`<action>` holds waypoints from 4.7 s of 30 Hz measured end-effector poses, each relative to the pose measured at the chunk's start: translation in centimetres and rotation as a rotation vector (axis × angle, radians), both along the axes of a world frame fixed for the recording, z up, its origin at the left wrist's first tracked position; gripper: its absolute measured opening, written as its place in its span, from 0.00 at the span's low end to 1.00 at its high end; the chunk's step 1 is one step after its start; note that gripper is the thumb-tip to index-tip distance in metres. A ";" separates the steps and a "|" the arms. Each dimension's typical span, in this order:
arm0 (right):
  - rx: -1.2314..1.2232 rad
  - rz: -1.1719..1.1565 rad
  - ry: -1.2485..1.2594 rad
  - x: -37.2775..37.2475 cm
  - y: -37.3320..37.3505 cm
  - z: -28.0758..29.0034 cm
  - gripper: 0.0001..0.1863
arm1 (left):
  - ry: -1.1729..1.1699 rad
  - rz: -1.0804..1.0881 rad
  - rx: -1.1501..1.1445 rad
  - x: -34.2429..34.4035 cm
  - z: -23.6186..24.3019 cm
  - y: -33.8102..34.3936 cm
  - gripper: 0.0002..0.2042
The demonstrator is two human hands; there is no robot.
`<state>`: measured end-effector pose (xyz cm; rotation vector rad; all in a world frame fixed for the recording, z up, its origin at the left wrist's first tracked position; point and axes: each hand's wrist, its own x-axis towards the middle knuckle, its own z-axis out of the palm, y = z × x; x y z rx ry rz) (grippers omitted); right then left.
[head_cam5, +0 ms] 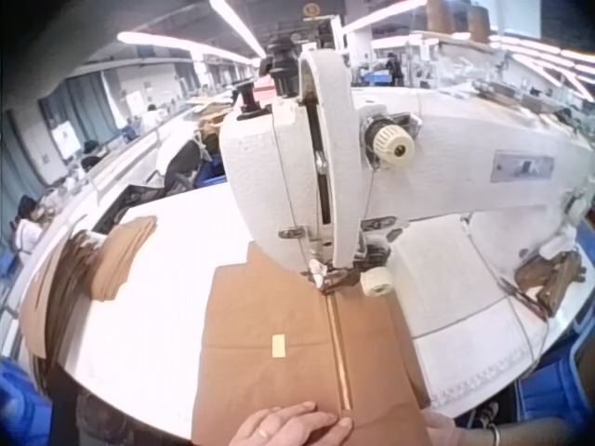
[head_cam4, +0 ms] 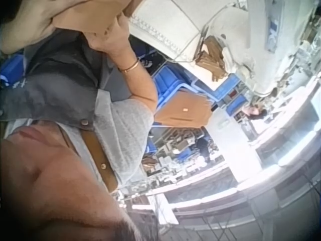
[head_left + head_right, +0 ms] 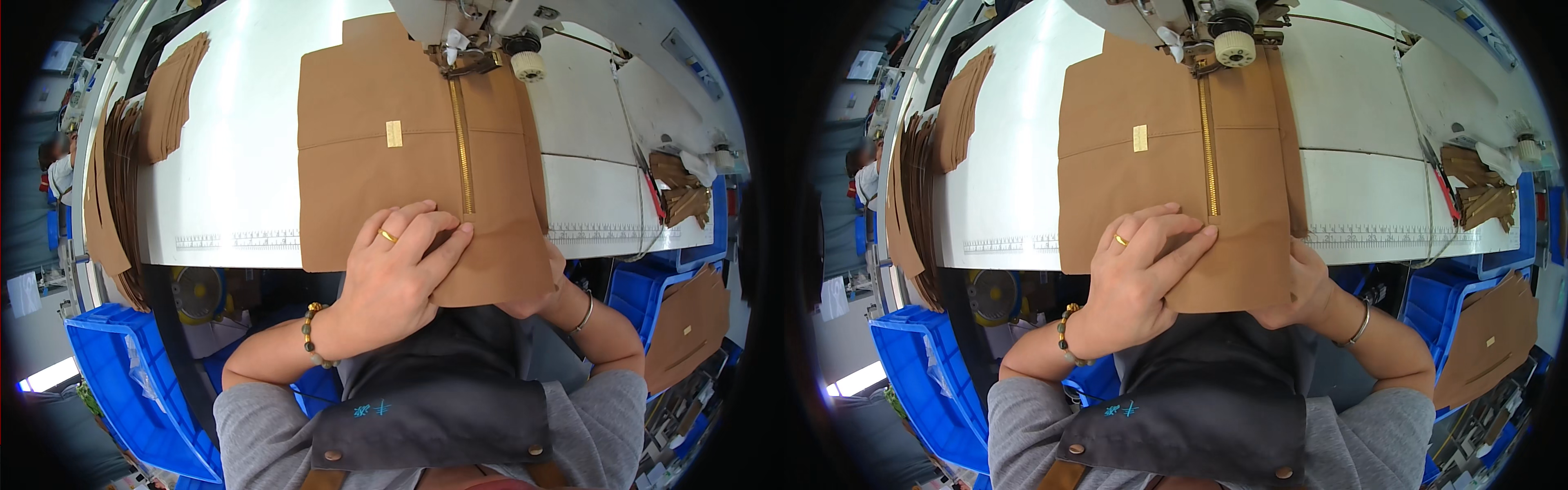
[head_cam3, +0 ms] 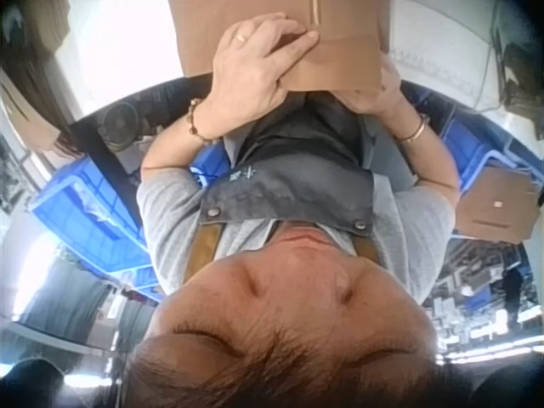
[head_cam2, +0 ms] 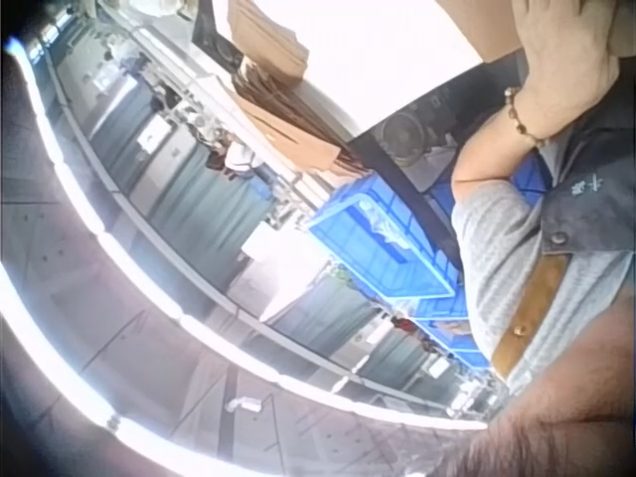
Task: Sewing a zipper onto a leather panel using an industrial sewing machine.
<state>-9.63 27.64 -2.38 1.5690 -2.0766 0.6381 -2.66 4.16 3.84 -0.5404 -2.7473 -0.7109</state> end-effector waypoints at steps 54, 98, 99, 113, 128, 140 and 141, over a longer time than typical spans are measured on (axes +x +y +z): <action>0.293 0.042 -0.188 -9.8 -3.7 6.7 0.47 | -0.071 0.031 -0.332 -6.1 1.0 -2.0 0.46; 0.163 -0.070 -0.187 -10.3 -3.6 5.3 0.29 | 0.009 0.065 -0.098 -9.8 -0.2 -3.0 0.30; 0.168 -0.067 -0.192 -10.3 -3.6 5.4 0.29 | 0.014 0.059 -0.098 -9.8 -0.2 -3.0 0.30; 0.202 -0.147 -0.218 -11.4 -4.5 4.9 0.30 | 0.114 0.045 -0.257 -12.2 -0.3 -3.9 0.28; 0.098 -0.070 -0.201 -10.8 -4.2 5.0 0.22 | 0.002 0.010 -0.094 -8.0 -0.5 -3.0 0.31; 0.131 -0.106 -0.174 -10.7 -4.4 5.0 0.26 | 0.074 -0.067 -0.173 -9.7 0.0 -3.6 0.30; 0.141 -0.130 -0.173 -10.7 -4.4 5.0 0.27 | 0.094 -0.063 -0.174 -10.1 -0.2 -3.7 0.29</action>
